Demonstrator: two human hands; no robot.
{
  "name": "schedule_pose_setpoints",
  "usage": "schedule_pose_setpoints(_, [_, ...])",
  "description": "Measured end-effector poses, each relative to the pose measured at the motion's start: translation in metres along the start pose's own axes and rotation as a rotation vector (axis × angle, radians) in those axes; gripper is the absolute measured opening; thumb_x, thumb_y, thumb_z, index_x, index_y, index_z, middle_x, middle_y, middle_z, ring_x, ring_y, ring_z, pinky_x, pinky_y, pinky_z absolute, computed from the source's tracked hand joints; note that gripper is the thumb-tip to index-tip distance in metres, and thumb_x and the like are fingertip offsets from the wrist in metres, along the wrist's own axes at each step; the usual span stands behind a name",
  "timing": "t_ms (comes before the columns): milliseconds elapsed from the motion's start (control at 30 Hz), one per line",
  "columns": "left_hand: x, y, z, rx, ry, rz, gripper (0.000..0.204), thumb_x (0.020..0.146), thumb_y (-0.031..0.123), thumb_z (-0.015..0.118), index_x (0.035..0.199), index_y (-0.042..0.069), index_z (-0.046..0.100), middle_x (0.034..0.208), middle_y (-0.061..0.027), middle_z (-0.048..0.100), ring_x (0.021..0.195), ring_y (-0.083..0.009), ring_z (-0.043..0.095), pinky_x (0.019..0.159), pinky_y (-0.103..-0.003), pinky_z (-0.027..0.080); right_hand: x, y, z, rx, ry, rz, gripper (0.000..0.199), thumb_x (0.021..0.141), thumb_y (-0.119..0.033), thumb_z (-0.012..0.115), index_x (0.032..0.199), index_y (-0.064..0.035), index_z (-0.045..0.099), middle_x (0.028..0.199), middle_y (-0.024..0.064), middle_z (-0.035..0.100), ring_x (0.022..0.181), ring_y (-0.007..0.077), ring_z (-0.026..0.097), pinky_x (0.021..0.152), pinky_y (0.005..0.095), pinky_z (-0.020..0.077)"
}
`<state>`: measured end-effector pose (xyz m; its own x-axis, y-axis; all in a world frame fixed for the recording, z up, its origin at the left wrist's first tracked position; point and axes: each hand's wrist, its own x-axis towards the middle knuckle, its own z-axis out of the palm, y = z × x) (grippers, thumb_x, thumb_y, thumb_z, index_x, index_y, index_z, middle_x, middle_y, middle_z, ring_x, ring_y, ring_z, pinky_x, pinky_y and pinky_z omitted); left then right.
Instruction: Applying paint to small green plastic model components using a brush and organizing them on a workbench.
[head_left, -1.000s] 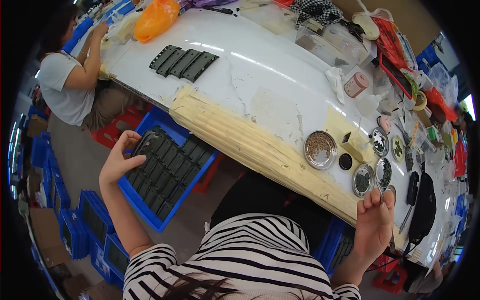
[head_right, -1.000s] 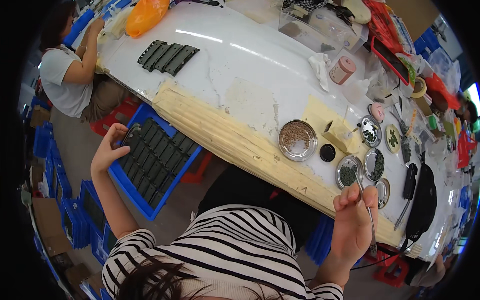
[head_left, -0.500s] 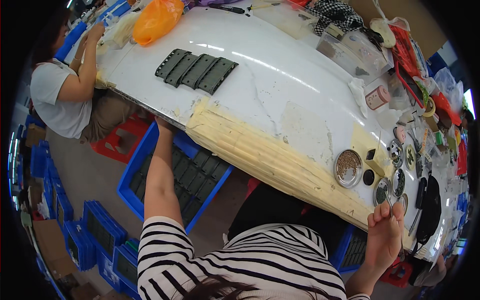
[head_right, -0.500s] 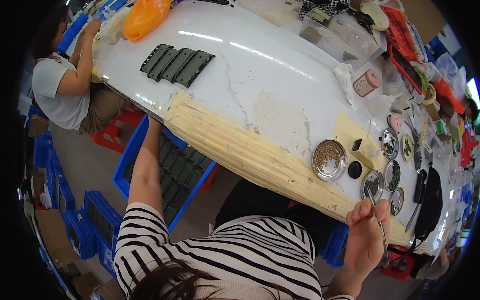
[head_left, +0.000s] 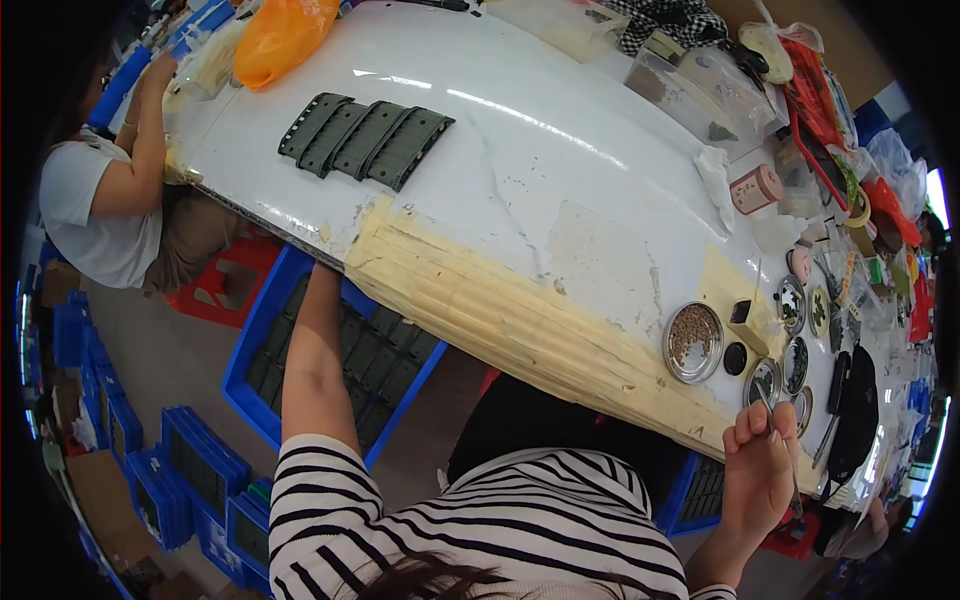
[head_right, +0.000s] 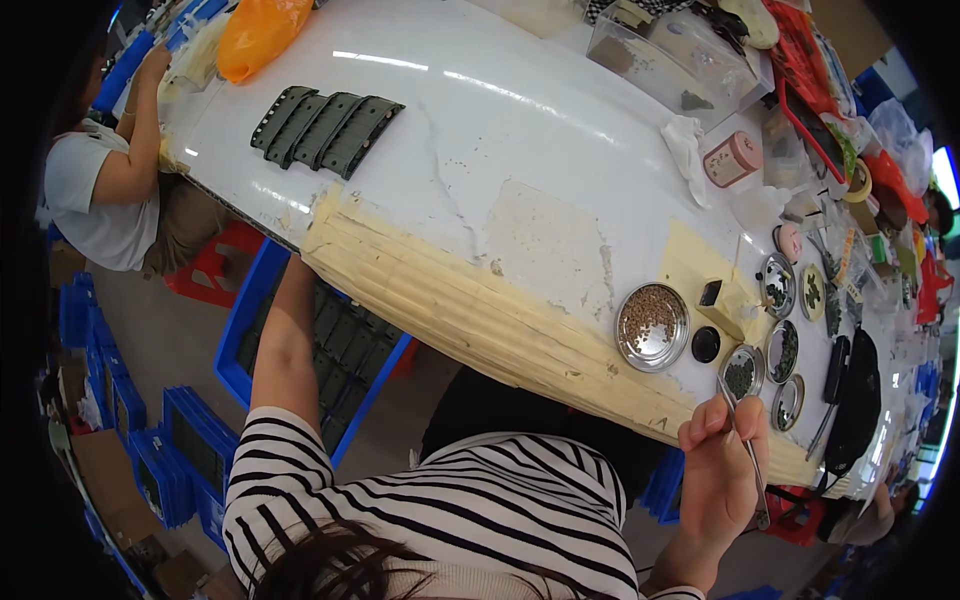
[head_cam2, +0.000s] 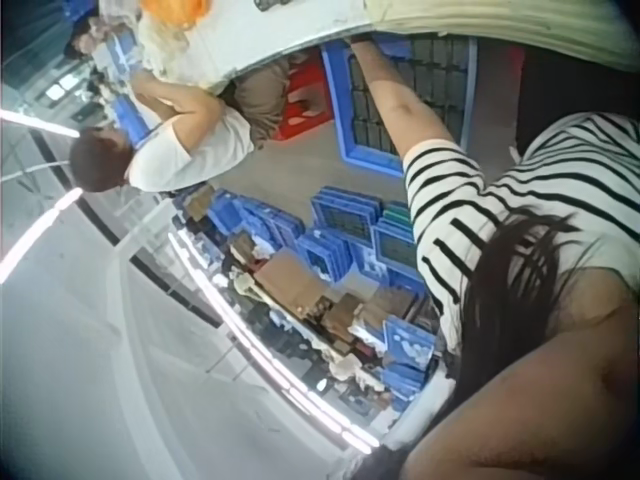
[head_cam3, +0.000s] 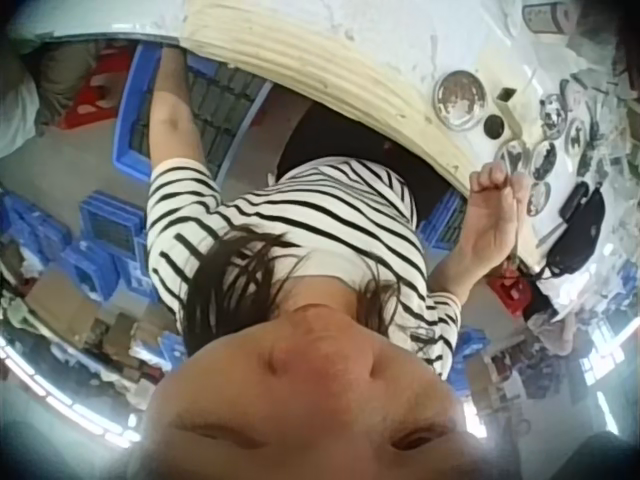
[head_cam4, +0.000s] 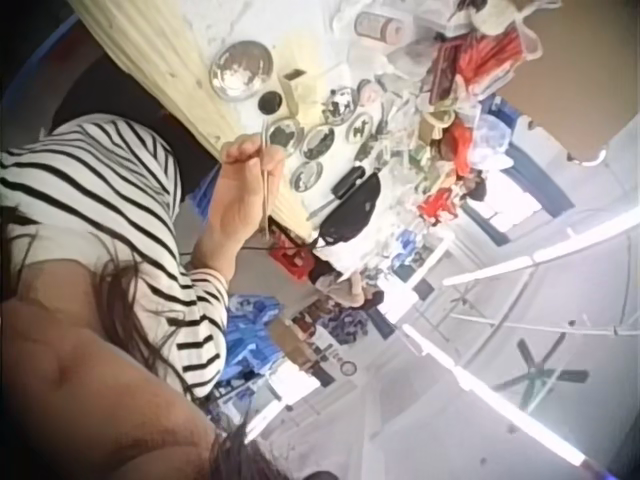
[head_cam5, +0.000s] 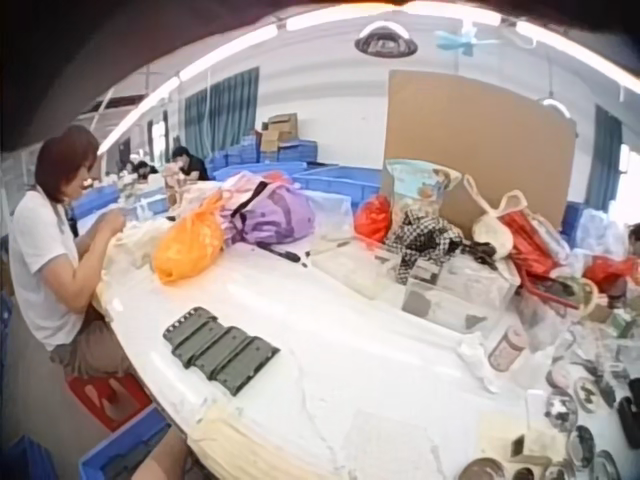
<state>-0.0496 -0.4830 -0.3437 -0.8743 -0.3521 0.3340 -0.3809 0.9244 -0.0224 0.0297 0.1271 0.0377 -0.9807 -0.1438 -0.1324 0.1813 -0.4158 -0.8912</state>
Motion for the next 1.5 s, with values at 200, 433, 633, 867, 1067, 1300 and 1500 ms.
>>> schedule_pose_setpoints(200, [-0.006,0.000,-0.009,-0.164,0.017,-0.121,0.055,0.089,0.034,0.055,0.133,0.004,0.043,0.127,-0.0154,0.056,0.114,-0.0312,0.054,0.090,-0.039,0.045,-0.001,0.002,-0.006,0.014,-0.022,0.003,0.021,0.089,-0.013,0.057,0.094,-0.0119,0.037,0.092,0.0071,0.043,0.084,0.0168,0.041,0.075,0.0294,0.0353])
schedule_pose_setpoints(433, [-0.048,0.043,-0.034,-0.957,0.111,-0.647,0.053,0.092,0.031,0.052,0.136,0.003,0.042,0.127,-0.0141,0.057,0.113,-0.0287,0.056,0.090,-0.037,0.045,-0.008,0.002,-0.009,0.017,-0.031,-0.005,0.022,0.088,-0.011,0.056,0.093,-0.0124,0.036,0.091,0.0076,0.042,0.082,0.0155,0.040,0.074,0.0284,0.0341])
schedule_pose_setpoints(633, [-0.077,0.123,-0.095,-1.607,-0.168,-0.932,0.049,0.095,0.026,0.049,0.138,0.003,0.040,0.129,-0.0126,0.056,0.114,-0.0250,0.056,0.092,-0.035,0.044,-0.015,0.002,-0.008,0.011,-0.060,-0.020,0.022,0.087,-0.010,0.056,0.093,-0.0125,0.035,0.090,0.0078,0.042,0.082,0.0159,0.040,0.074,0.0286,0.0343])
schedule_pose_setpoints(867, [-0.101,0.185,-0.081,-2.149,-0.245,-0.924,0.058,0.090,0.033,0.056,0.140,0.009,0.038,0.141,-0.0146,0.042,0.128,-0.0285,0.042,0.103,-0.042,0.036,-0.018,0.002,-0.006,0.013,-0.096,-0.008,0.024,0.086,-0.011,0.058,0.092,-0.0127,0.035,0.090,0.0078,0.043,0.083,0.0173,0.042,0.074,0.0295,0.0348])
schedule_pose_setpoints(1067, [-0.103,0.204,-0.068,-2.172,-0.251,-0.911,0.063,0.086,0.035,0.060,0.140,0.010,0.038,0.142,-0.0154,0.040,0.130,-0.0307,0.038,0.104,-0.045,0.034,-0.020,0.002,-0.014,0.016,-0.075,-0.010,0.024,0.085,-0.011,0.059,0.091,-0.0129,0.035,0.090,0.0079,0.044,0.083,0.0174,0.042,0.073,0.0297,0.0349])
schedule_pose_setpoints(1300, [-0.112,0.209,-0.064,-2.095,-0.258,-0.901,0.069,0.081,0.037,0.065,0.140,0.012,0.039,0.143,-0.0164,0.037,0.131,-0.0333,0.034,0.105,-0.048,0.031,-0.010,0.005,-0.021,0.030,-0.077,0.010,0.024,0.085,-0.011,0.059,0.091,-0.0130,0.035,0.089,0.0075,0.045,0.082,0.0174,0.042,0.073,0.0298,0.0354])
schedule_pose_setpoints(1500, [-0.112,0.224,-0.061,-2.001,-0.276,-0.841,0.074,0.077,0.039,0.069,0.140,0.013,0.039,0.144,-0.0172,0.035,0.133,-0.0355,0.031,0.106,-0.050,0.029,-0.005,0.004,-0.031,0.065,-0.073,0.018,0.023,0.085,-0.010,0.058,0.090,-0.0125,0.036,0.089,0.0076,0.045,0.082,0.0176,0.043,0.074,0.0302,0.0360])
